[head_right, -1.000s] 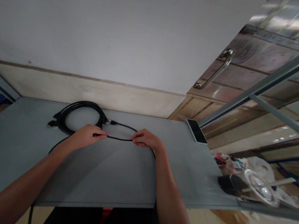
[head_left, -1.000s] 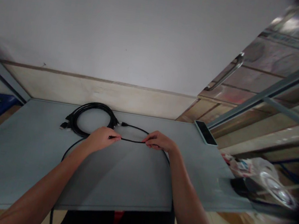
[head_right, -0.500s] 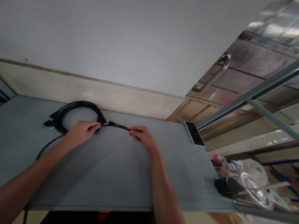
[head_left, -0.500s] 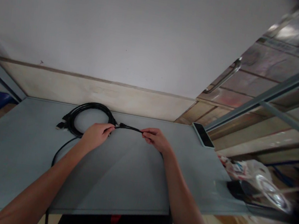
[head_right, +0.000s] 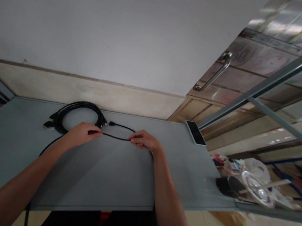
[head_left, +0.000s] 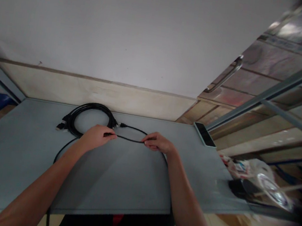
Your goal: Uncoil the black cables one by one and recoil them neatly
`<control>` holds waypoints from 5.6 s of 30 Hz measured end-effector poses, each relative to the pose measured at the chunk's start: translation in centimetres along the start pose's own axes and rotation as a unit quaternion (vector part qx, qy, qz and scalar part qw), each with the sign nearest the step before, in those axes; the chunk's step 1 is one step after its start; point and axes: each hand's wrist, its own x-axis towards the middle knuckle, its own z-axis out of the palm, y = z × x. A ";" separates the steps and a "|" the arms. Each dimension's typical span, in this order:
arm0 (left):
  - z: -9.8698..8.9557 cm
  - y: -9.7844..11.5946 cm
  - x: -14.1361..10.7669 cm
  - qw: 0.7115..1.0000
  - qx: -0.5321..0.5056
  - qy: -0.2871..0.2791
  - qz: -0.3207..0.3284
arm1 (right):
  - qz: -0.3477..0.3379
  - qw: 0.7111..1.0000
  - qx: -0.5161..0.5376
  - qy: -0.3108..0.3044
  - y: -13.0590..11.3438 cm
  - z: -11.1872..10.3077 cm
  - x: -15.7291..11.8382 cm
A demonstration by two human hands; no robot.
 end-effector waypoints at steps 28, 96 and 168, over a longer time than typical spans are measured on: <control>-3.5 -2.4 0.0 0.994 -0.051 0.078 -0.064 | -0.362 0.816 0.143 0.428 0.0 -6.8 -2.2; 2.7 0.7 0.4 0.877 -0.465 -0.056 -0.109 | -0.223 0.953 0.164 0.126 -0.9 2.4 0.9; 2.3 0.3 0.9 0.821 -0.530 -0.060 -0.203 | -0.283 0.847 -0.353 0.277 0.8 3.2 3.4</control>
